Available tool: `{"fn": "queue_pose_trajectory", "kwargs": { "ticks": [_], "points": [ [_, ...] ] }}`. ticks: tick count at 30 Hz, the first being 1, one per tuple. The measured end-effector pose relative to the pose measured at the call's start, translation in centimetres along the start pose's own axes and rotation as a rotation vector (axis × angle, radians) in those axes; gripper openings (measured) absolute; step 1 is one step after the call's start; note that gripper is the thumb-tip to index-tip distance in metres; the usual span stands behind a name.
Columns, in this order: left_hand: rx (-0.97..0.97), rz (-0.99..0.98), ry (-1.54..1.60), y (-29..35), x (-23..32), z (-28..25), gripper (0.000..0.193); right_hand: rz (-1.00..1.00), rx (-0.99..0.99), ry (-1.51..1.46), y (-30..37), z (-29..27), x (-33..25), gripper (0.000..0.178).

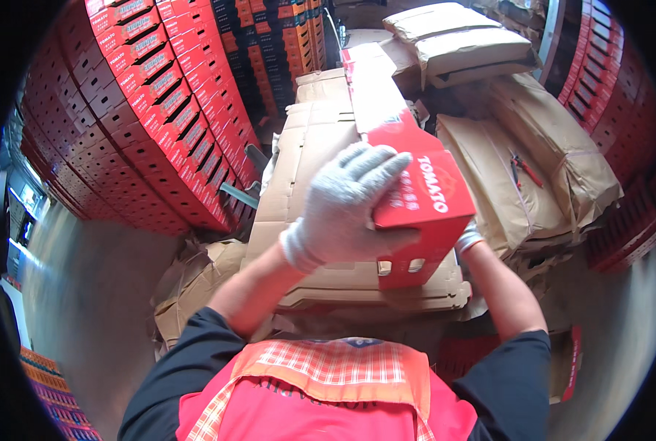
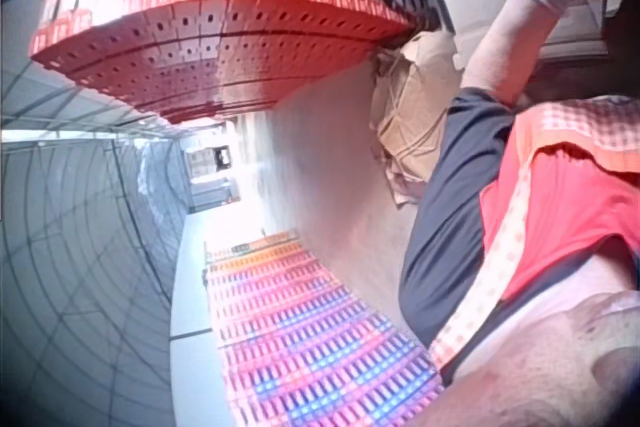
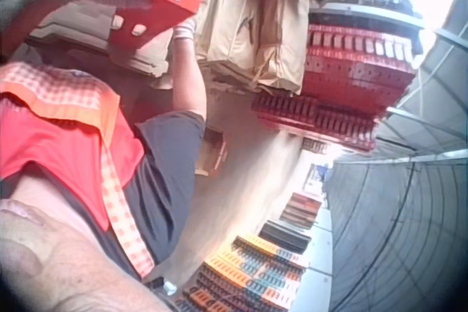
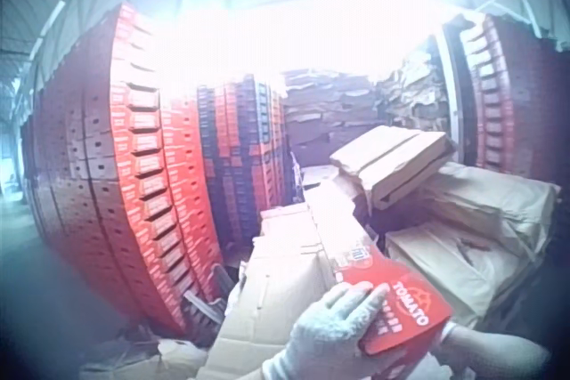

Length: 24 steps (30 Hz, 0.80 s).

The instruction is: The person repeatedly folds flat cardboard sheets into red-labeled boxes and stacks them in a warehouse aisle. The hands fold the sides and tabs of each sheet, then place the finished box on a growing pile.

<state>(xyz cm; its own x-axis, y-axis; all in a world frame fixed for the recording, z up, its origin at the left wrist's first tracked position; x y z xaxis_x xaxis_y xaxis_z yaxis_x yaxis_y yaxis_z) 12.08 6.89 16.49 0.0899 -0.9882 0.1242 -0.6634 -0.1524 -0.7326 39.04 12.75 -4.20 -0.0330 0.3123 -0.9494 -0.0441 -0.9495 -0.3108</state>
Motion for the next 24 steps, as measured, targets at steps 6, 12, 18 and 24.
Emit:
{"fn": "queue_pose_trajectory", "kwargs": {
  "ticks": [6,12,18,24],
  "points": [
    [0.275,0.008,0.151,-0.5,-0.8,2.8,0.115,-0.381,0.020,0.382,-1.9,5.0,-21.4,0.023],
    [0.521,-0.028,0.276,0.6,-1.5,3.6,0.137,0.030,-0.396,1.266,-3.2,14.6,-23.8,0.044],
    [0.270,-0.379,0.609,1.5,-3.4,8.3,0.148,0.525,-0.461,0.681,-5.6,13.0,-19.0,0.027],
    [0.216,-0.358,1.018,1.9,-3.2,9.5,0.109,-0.359,-0.688,1.206,-6.7,22.1,-19.4,0.019]
  ]
}}
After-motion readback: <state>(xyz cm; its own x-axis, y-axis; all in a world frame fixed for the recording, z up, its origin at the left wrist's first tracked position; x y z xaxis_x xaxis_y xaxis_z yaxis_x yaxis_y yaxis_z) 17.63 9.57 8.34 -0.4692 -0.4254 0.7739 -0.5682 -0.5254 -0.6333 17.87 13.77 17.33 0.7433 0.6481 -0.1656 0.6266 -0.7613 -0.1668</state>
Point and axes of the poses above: each hand's wrist, its own y-axis away from the middle knuckle, its own z-axis out of the palm, x = y × z, the point moved 8 cm from there along -y, towards the middle knuckle, and after that the axes turned 13 degrees about -x, right-handed, at the moved point
